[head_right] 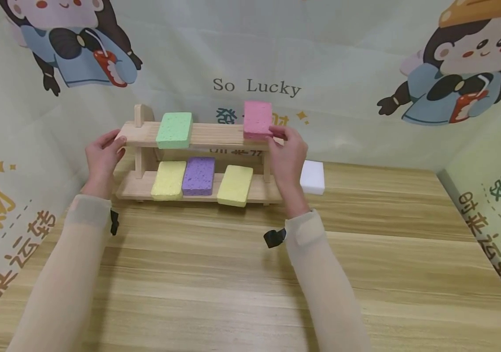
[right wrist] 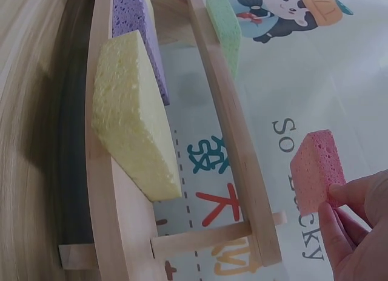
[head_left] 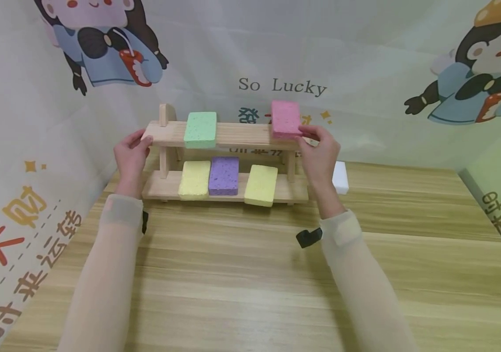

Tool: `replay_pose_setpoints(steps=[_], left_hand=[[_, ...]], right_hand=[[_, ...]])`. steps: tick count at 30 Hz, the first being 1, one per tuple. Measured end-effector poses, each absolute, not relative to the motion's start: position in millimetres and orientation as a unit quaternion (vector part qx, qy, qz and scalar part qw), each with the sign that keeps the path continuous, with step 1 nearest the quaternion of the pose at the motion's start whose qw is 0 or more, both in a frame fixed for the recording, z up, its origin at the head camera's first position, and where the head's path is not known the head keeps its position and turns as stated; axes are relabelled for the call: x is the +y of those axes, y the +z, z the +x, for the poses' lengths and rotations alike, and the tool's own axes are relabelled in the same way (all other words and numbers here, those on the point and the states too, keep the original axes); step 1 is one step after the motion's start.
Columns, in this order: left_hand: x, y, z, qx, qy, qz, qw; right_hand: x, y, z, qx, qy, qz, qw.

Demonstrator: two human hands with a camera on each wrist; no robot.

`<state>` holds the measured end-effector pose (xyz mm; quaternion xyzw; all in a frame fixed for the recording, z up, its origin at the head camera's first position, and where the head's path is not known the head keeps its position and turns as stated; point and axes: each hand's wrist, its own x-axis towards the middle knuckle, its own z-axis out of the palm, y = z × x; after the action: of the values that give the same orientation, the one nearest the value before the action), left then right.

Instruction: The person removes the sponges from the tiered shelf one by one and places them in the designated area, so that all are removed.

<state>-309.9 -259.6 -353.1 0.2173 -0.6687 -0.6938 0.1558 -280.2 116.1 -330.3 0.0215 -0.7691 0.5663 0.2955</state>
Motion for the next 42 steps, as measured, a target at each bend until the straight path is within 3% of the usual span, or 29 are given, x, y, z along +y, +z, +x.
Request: replay_pose_setpoints(steps=[42], left_hand=[[-262, -355, -312, -0.672, -0.692, 0.218, 0.151]], right_hand=[[193, -356, -274, -0.776, 0.527, -0.075, 0.339]])
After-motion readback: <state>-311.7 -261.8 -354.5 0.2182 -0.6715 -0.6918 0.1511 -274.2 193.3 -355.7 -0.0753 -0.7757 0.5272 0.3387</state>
